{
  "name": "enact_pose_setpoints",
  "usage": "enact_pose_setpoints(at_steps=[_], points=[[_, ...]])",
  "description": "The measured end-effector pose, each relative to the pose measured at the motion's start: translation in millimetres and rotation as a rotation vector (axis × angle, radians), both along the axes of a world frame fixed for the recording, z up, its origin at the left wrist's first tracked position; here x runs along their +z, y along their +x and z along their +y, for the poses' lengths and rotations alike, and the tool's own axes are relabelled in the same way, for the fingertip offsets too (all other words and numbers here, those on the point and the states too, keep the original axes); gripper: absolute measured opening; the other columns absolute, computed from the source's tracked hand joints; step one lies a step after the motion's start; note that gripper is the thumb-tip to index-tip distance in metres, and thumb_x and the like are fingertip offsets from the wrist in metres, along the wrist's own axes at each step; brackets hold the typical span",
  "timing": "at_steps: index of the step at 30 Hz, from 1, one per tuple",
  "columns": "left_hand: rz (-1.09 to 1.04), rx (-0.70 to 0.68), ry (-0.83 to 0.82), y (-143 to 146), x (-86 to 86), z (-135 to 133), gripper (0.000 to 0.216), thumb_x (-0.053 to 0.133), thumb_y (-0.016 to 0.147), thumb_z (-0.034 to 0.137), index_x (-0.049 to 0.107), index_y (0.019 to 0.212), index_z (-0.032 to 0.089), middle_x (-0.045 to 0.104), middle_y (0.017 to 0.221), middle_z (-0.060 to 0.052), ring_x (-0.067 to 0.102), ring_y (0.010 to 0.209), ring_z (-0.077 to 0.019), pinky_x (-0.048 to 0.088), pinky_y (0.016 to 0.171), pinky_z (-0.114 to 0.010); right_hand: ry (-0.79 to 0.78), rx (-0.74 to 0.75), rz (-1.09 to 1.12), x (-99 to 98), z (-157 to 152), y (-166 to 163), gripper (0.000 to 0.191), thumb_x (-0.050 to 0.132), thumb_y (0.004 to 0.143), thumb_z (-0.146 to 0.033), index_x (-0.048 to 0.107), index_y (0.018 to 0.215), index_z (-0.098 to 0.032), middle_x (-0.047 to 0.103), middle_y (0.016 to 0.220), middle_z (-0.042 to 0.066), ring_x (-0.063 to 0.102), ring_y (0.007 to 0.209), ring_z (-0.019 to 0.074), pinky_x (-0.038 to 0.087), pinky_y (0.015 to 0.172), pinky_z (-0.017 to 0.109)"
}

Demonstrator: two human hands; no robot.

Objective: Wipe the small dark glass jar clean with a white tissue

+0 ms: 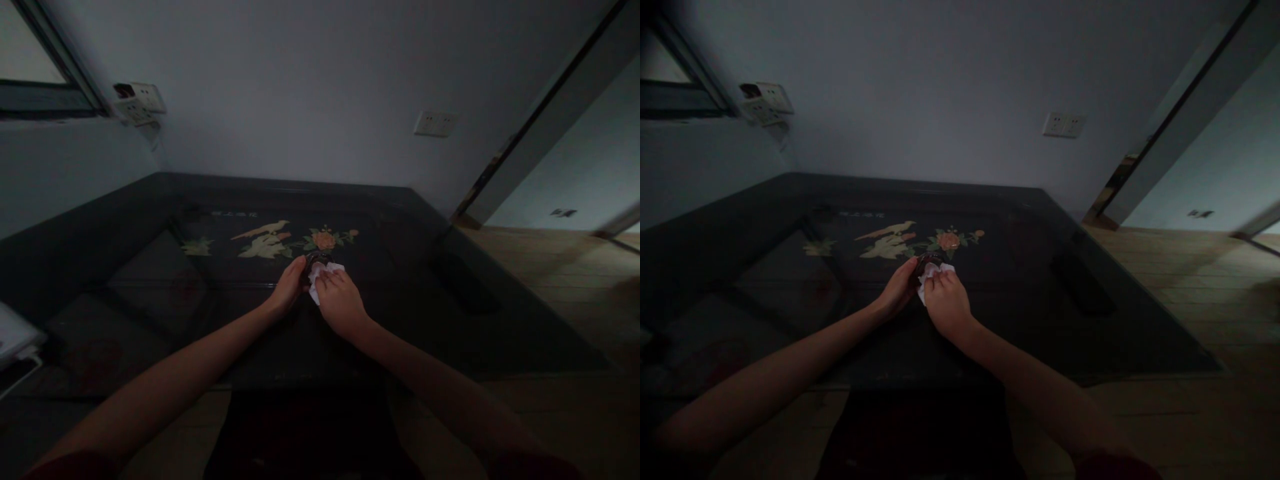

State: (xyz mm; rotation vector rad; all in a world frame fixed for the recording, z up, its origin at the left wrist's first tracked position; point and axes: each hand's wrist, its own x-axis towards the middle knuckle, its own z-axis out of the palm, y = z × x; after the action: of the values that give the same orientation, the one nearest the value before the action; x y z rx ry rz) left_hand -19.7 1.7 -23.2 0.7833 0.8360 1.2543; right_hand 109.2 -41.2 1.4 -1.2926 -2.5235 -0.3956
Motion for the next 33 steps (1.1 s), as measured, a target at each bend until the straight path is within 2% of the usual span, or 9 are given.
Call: enact_pose_setpoints(at_steps=[3, 5, 7, 11, 14, 19, 24, 27, 33], points=[[-0.019, -0.015, -0.005, -0.8, -2.0, 1.8, 0.029, 0.061, 0.081, 0.04, 0.065, 0.095, 0.015, 0.067, 0.08, -0.003, 0.059, 0.065, -0.0137, 0.046, 0.056, -0.023, -0.096, 0.046, 0.083, 3.2, 0.8, 2.4, 0.019, 0.048, 0.085, -0.009, 0.063, 0.097, -0.007, 0.07, 0.098, 0.016, 0.065, 0.092, 0.0233, 0.043, 0.094, 0.039], [-0.031, -0.009, -0.006, -1.0, -3.4, 3.0, 0.029, 0.06, 0.081, 0.041, 0.065, 0.092, 0.015, 0.067, 0.078, -0.003, 0.059, 0.066, -0.0138, 0.047, 0.058, -0.023, -0.127, 0.084, 0.144, 1.3, 2.2, 3.3, 0.021, 0.047, 0.085, -0.009, 0.062, 0.1, -0.008, 0.07, 0.1, 0.014, 0.063, 0.096, 0.0222, 0.041, 0.097, 0.038], [-0.047, -0.002, -0.001, -0.7, -3.9, 3.4, 0.028, 0.061, 0.081, 0.04, 0.065, 0.091, 0.015, 0.067, 0.077, -0.002, 0.06, 0.067, -0.0134, 0.048, 0.061, -0.023, -0.111, 0.118, 0.165, -2.0, 3.8, 3.3, 0.026, 0.045, 0.086, -0.009, 0.06, 0.107, -0.007, 0.067, 0.109, 0.017, 0.06, 0.106, 0.0227, 0.037, 0.103, 0.039], [-0.087, -0.028, 0.003, 1.4, -1.5, 2.0, 0.025, 0.061, 0.082, 0.036, 0.066, 0.092, 0.014, 0.069, 0.084, -0.003, 0.061, 0.075, -0.0134, 0.048, 0.065, -0.022, 0.019, 0.131, 0.095, -4.9, 5.0, 1.4, 0.035, 0.039, 0.089, -0.008, 0.056, 0.118, 0.001, 0.059, 0.125, 0.023, 0.05, 0.123, 0.0258, 0.032, 0.109, 0.043], [-0.088, -0.026, -0.023, 2.5, 0.3, 1.6, 0.024, 0.061, 0.082, 0.035, 0.067, 0.091, 0.014, 0.07, 0.084, -0.004, 0.062, 0.073, -0.0134, 0.048, 0.062, -0.022, 0.085, 0.085, 0.021, -2.7, 2.6, -0.3, 0.037, 0.039, 0.089, -0.006, 0.055, 0.121, 0.004, 0.055, 0.129, 0.025, 0.051, 0.122, 0.0277, 0.034, 0.109, 0.043], [-0.059, -0.041, -0.034, 1.2, -1.1, 3.6, 0.028, 0.057, 0.084, 0.039, 0.067, 0.091, 0.014, 0.071, 0.081, -0.006, 0.062, 0.066, -0.0144, 0.047, 0.055, -0.022, 0.089, 0.022, -0.018, 0.2, -2.8, -0.8, 0.036, 0.04, 0.09, -0.006, 0.054, 0.121, 0.005, 0.057, 0.126, 0.026, 0.055, 0.118, 0.0275, 0.037, 0.106, 0.043], [-0.034, -0.055, -0.003, -0.6, -4.8, 4.8, 0.03, 0.056, 0.085, 0.04, 0.067, 0.094, 0.014, 0.07, 0.08, -0.005, 0.061, 0.066, -0.0142, 0.048, 0.058, -0.023, -0.042, 0.069, 0.041, 0.2, -2.1, 0.2, 0.029, 0.043, 0.09, -0.006, 0.059, 0.114, -0.001, 0.067, 0.111, 0.022, 0.062, 0.107, 0.0243, 0.043, 0.1, 0.038], [-0.039, -0.044, 0.018, -0.4, -5.3, 5.0, 0.029, 0.056, 0.085, 0.039, 0.067, 0.093, 0.014, 0.07, 0.078, -0.004, 0.061, 0.069, -0.0142, 0.048, 0.063, -0.023, -0.084, 0.092, 0.083, -2.7, -0.2, 0.4, 0.029, 0.042, 0.089, -0.008, 0.06, 0.112, -0.003, 0.067, 0.113, 0.018, 0.061, 0.107, 0.0231, 0.041, 0.102, 0.036], [-0.02, -0.055, 0.055, 0.6, -1.9, 0.1, 0.026, 0.059, 0.083, 0.037, 0.067, 0.093, 0.014, 0.069, 0.086, -0.004, 0.061, 0.076, -0.015, 0.047, 0.067, -0.024, 0.049, 0.064, 0.097, -3.2, 0.7, -0.1, 0.036, 0.036, 0.09, -0.006, 0.056, 0.12, 0.0, 0.06, 0.125, 0.021, 0.054, 0.119, 0.0252, 0.038, 0.107, 0.04]])
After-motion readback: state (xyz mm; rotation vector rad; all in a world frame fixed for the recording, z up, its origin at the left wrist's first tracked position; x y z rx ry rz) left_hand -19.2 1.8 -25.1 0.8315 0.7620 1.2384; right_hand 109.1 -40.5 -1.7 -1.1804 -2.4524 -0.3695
